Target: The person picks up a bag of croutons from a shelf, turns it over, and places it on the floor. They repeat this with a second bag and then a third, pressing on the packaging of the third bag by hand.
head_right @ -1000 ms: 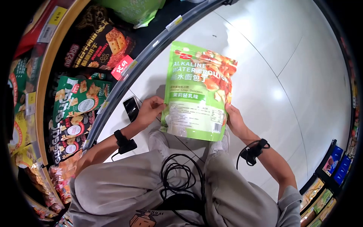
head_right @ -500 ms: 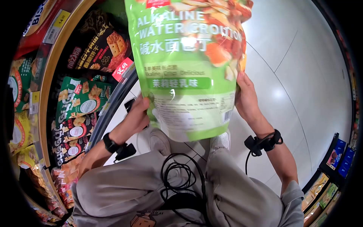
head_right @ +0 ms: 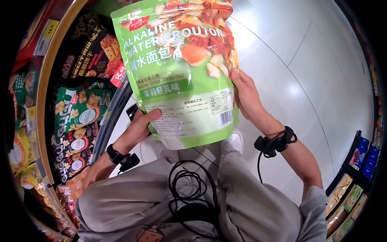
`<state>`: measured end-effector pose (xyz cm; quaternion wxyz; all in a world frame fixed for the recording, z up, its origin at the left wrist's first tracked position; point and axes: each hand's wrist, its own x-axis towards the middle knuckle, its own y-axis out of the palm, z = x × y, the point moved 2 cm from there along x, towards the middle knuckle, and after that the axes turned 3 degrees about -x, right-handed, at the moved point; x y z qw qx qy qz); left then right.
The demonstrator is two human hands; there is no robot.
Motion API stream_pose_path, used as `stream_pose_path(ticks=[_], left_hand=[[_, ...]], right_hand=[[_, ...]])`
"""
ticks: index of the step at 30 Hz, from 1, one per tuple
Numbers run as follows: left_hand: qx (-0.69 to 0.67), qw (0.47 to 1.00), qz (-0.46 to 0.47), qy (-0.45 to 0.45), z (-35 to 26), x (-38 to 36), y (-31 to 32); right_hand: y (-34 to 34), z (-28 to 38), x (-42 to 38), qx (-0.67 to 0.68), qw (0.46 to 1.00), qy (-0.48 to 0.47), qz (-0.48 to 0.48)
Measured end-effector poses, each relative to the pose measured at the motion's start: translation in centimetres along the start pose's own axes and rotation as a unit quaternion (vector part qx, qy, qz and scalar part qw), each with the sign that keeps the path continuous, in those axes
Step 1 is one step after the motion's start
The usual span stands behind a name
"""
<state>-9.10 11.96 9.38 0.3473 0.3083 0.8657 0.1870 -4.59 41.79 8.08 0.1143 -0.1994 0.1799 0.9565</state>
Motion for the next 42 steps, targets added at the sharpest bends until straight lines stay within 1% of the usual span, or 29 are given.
stream_pose_path(ticks=[4,6,8,9,15,18,21,26,29,33,35,38,42], left_hand=[[0.008,1.0,0.002,0.004,0.0,0.4,-0.3],[0.06,0.997,-0.012,0.035,0.1,0.2,-0.4],[0.073,0.997,-0.018,0.033,-0.3,0.1,0.0],[0.086,0.996,-0.012,0.026,-0.5,0.1,0.3],[0.053,0.999,-0.004,0.006,-0.4,-0.1,0.8],[0.07,0.997,-0.018,0.002,-0.2,-0.1,0.4],[0.068,0.997,-0.028,0.018,-0.1,-0.2,0.4],[0.031,0.999,-0.022,-0.007,0.7,-0.3,-0.5],[0.019,1.0,-0.025,0.0,1.2,-0.2,-1.2],[0.005,1.0,-0.026,-0.013,1.2,-0.5,-1.2],[-0.023,0.999,-0.005,-0.03,1.1,-0.5,-1.3],[-0.04,0.999,-0.01,-0.032,1.4,-0.5,-1.7],[-0.03,0.999,-0.022,-0.039,1.4,-0.5,-1.9]], right_hand=[[-0.2,-0.1,0.0,-0.003,1.0,0.005,-0.016],[0.4,-0.1,0.3,-0.006,1.0,0.008,-0.013],[0.4,-0.1,0.2,0.001,0.999,0.021,-0.05],[-0.1,-0.5,0.4,-0.002,0.999,0.021,-0.032],[-0.1,-0.7,0.3,0.001,0.999,0.032,-0.025],[0.4,-0.6,0.1,0.011,0.998,0.045,-0.036],[0.0,-0.9,0.2,0.015,0.999,0.038,-0.02],[0.5,-0.5,-0.1,0.007,0.998,0.047,-0.028],[0.5,-0.4,-0.3,0.018,0.999,0.028,-0.003],[0.8,0.1,-0.8,0.024,0.999,0.02,-0.012],[0.5,0.2,-0.9,-0.009,1.0,0.013,0.012],[0.5,0.4,-1.1,-0.007,1.0,0.0,0.022],[0.7,0.6,-1.3,-0.015,1.0,0.002,0.0]])
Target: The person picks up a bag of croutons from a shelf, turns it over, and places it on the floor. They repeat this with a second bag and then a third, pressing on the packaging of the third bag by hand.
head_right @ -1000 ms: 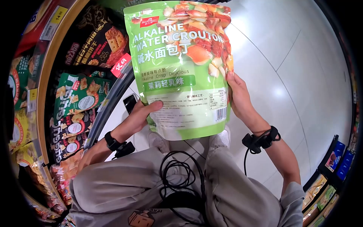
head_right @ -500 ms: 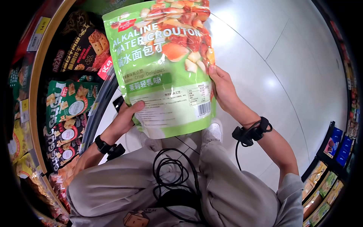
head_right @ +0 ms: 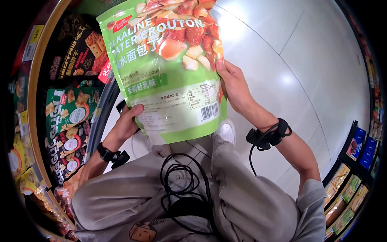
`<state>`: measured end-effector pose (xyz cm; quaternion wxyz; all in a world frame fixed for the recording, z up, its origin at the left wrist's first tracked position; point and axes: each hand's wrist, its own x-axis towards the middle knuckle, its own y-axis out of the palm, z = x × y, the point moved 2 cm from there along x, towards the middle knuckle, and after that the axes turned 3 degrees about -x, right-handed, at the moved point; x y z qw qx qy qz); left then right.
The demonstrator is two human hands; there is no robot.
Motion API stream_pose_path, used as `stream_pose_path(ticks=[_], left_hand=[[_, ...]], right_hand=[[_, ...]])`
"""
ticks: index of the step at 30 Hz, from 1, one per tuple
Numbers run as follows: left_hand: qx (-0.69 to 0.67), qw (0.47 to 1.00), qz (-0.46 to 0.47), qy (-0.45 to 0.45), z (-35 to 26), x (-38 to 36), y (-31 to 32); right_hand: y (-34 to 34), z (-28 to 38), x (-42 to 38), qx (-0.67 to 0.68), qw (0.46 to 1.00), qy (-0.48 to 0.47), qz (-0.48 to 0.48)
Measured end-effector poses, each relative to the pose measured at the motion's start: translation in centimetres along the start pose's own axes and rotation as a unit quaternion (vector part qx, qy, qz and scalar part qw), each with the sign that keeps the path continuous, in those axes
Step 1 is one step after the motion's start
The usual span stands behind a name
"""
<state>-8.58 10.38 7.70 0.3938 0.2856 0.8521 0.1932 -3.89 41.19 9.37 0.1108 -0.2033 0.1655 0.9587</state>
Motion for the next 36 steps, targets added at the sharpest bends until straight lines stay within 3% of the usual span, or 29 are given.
stream_pose_path(ticks=[27,29,33,36], left_hand=[[-0.012,0.999,0.016,-0.029,-0.4,-0.2,1.8],[0.035,0.999,0.013,0.008,-0.4,0.3,1.9],[0.029,0.999,-0.018,-0.005,-0.1,0.5,1.2],[0.024,1.0,-0.003,-0.007,0.4,0.6,0.6]], right_hand=[[-1.0,-1.0,0.1,0.004,1.0,0.012,-0.024],[-1.1,-0.9,0.0,0.009,0.999,0.002,-0.052],[-2.1,-1.3,0.0,-0.02,0.998,-0.002,-0.061],[-2.1,-1.0,-0.3,0.006,0.991,-0.023,-0.131]])
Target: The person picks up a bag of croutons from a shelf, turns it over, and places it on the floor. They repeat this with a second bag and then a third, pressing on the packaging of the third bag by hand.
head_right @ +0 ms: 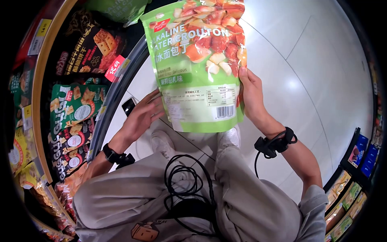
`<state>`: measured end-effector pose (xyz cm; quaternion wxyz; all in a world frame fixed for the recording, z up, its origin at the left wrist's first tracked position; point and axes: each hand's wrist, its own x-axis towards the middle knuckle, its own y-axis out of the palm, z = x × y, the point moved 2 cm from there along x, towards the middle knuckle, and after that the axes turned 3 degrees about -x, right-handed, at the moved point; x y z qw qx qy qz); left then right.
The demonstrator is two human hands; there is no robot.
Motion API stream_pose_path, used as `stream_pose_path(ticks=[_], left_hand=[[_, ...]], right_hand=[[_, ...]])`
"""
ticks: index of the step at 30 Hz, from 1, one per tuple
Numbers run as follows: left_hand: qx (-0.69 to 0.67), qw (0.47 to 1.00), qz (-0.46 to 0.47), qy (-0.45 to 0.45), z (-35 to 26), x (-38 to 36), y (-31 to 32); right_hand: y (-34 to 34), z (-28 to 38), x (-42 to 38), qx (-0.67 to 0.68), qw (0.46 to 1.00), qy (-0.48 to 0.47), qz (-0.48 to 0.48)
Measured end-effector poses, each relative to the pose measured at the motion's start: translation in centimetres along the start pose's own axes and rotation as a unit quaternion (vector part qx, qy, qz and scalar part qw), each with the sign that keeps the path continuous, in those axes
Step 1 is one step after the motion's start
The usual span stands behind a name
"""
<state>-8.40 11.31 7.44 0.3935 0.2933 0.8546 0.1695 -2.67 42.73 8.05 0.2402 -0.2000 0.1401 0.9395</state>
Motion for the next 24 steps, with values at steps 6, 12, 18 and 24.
stream_pose_path(ticks=[6,12,18,24], left_hand=[[-0.002,1.0,-0.007,0.001,0.1,-0.5,0.2],[-0.016,1.0,-0.01,-0.002,0.3,-0.3,-0.9],[-0.055,0.998,0.005,-0.009,1.4,0.4,-2.0],[-0.068,0.996,-0.011,-0.055,1.6,0.8,-2.1]], right_hand=[[-2.9,1.9,0.7,-0.08,0.99,-0.091,-0.068],[-6.1,2.8,1.4,-0.187,0.937,-0.238,-0.175],[-6.4,-2.1,-0.7,-0.242,0.927,-0.251,-0.141],[-6.6,-1.8,-2.2,-0.368,0.866,-0.318,-0.116]])
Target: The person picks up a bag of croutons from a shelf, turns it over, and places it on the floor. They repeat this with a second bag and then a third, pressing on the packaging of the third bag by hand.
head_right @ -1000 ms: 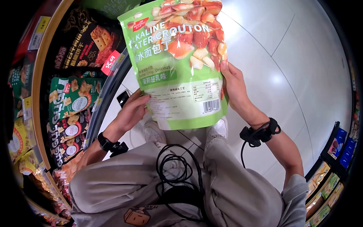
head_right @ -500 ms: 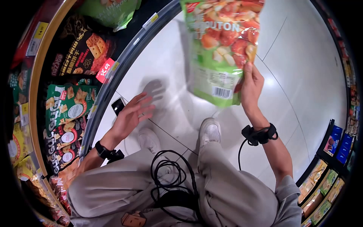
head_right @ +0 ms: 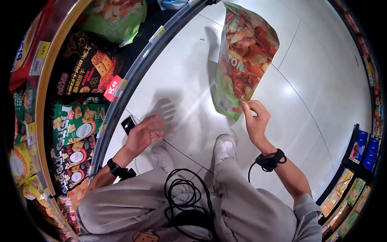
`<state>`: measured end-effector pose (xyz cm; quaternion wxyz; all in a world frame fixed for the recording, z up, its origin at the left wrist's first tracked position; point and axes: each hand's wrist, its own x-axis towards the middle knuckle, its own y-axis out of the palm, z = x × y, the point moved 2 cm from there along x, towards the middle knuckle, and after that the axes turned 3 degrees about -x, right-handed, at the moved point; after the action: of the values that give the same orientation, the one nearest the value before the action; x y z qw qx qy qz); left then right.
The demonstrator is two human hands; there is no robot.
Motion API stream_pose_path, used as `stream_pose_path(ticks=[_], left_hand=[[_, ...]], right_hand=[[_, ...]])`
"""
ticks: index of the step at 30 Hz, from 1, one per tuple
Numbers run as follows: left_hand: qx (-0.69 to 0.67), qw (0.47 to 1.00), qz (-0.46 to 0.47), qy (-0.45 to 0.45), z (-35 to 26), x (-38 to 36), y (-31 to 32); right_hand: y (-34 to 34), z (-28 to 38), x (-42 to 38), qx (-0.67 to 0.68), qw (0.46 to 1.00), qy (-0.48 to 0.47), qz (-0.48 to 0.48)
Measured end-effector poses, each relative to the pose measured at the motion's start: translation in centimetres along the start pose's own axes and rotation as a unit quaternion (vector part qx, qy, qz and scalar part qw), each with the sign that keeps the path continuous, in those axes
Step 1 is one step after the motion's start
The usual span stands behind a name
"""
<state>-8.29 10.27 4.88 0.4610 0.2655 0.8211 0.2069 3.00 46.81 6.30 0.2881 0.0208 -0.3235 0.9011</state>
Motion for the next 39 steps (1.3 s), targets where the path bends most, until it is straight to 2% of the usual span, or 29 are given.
stream_pose_path(ticks=[3,5,6,8,9,10,13,14,16,17,18,20,21,23,24,26,27,28,30,31,33,34,35,36,37,39], left_hand=[[0.006,1.0,0.007,-0.001,0.2,0.1,0.0],[0.004,1.0,0.009,-0.003,0.4,-0.1,0.0],[0.001,1.0,0.011,-0.004,0.5,-0.1,-0.1],[-0.001,1.0,0.006,-0.01,0.6,-0.2,-0.1],[-0.003,1.0,0.002,-0.017,0.8,-0.3,-0.2],[-0.002,1.0,0.002,-0.017,0.9,-0.3,-0.2],[0.0,1.0,0.012,-0.025,0.9,-0.3,-0.2],[-0.002,0.999,0.019,-0.027,0.9,-0.3,-0.2],[-0.004,0.999,0.027,-0.03,0.7,-0.3,0.0],[0.022,0.999,0.031,-0.028,0.6,-0.4,0.2],[0.048,0.998,0.034,-0.026,0.5,-0.5,0.5],[0.084,0.995,0.046,-0.008,0.3,-0.8,1.3],[0.119,0.991,0.058,0.011,0.1,-1.0,1.9],[0.161,0.983,0.086,0.029,-0.4,-1.3,3.5],[0.203,0.972,0.113,0.047,-0.7,-1.6,4.2],[0.212,0.966,0.136,0.048,-1.3,-1.9,5.1],[0.224,0.96,0.16,0.049,-1.5,-2.0,5.4],[0.223,0.96,0.16,0.05,-1.7,-2.1,5.5],[0.231,0.956,0.178,0.037,-2.0,-2.1,5.7],[0.232,0.956,0.178,0.038,-2.0,-2.1,5.6],[0.221,0.959,0.178,0.022,-1.6,-2.1,5.3],[0.222,0.959,0.178,0.021,-1.4,-2.1,5.2],[0.237,0.955,0.176,0.023,-1.1,-2.1,5.2],[0.253,0.952,0.174,0.025,-1.0,-2.0,5.3],[0.253,0.951,0.175,0.025,-1.0,-2.0,5.8],[0.425,0.879,0.182,0.115,-1.8,-2.6,7.7]], right_hand=[[0.0,-1.1,0.0,-0.061,0.998,-0.014,0.021],[0.3,-1.1,0.0,-0.079,0.99,-0.094,0.067],[0.5,-1.4,-0.2,-0.078,0.99,-0.094,0.066],[1.1,-1.3,-1.0,-0.09,0.976,-0.164,0.109],[1.2,-1.2,-1.6,-0.087,0.969,-0.171,0.154],[1.5,-0.9,-1.9,-0.086,0.969,-0.171,0.153],[2.9,0.0,-2.8,-0.128,0.927,-0.316,0.155],[3.2,-0.5,-3.5,-0.129,0.928,-0.315,0.153],[4.4,-0.9,-5.2,-0.119,0.911,-0.258,0.299],[5.2,-1.3,-5.4,-0.084,0.893,-0.101,0.432],[4.1,-0.8,-5.7,0.006,0.886,-0.141,0.442],[3.7,-0.1,-5.8,0.076,0.851,-0.116,0.507],[3.9,-0.6,-6.0,0.076,0.851,-0.115,0.506],[4.7,-2.9,-6.7,0.205,0.865,0.064,0.454],[4.6,-3.9,-6.6,0.204,0.864,0.064,0.455],[4.3,-4.7,-5.2,-0.019,0.885,-0.118,0.451],[3.7,-5.1,-4.6,0.031,0.907,-0.073,0.413],[3.2,-5.5,-3.9,0.03,0.907,-0.073,0.413],[1.7,-7.5,-2.5,-0.145,0.898,0.001,0.415],[1.4,-8.3,-1.5,-0.144,0.899,0.001,0.414],[1.0,-10.3,0.4,-0.24,0.849,0.192,0.43],[0.8,-9.9,1.0,-0.24,0.849,0.193,0.43],[0.2,-8.7,2.0,-0.154,0.925,0.144,0.317],[-0.4,-8.0,2.9,-0.065,0.975,0.091,0.194],[-0.2,-8.8,3.7,-0.065,0.975,0.091,0.194],[0.7,-10.9,5.7,0.165,0.96,0.185,0.13]])
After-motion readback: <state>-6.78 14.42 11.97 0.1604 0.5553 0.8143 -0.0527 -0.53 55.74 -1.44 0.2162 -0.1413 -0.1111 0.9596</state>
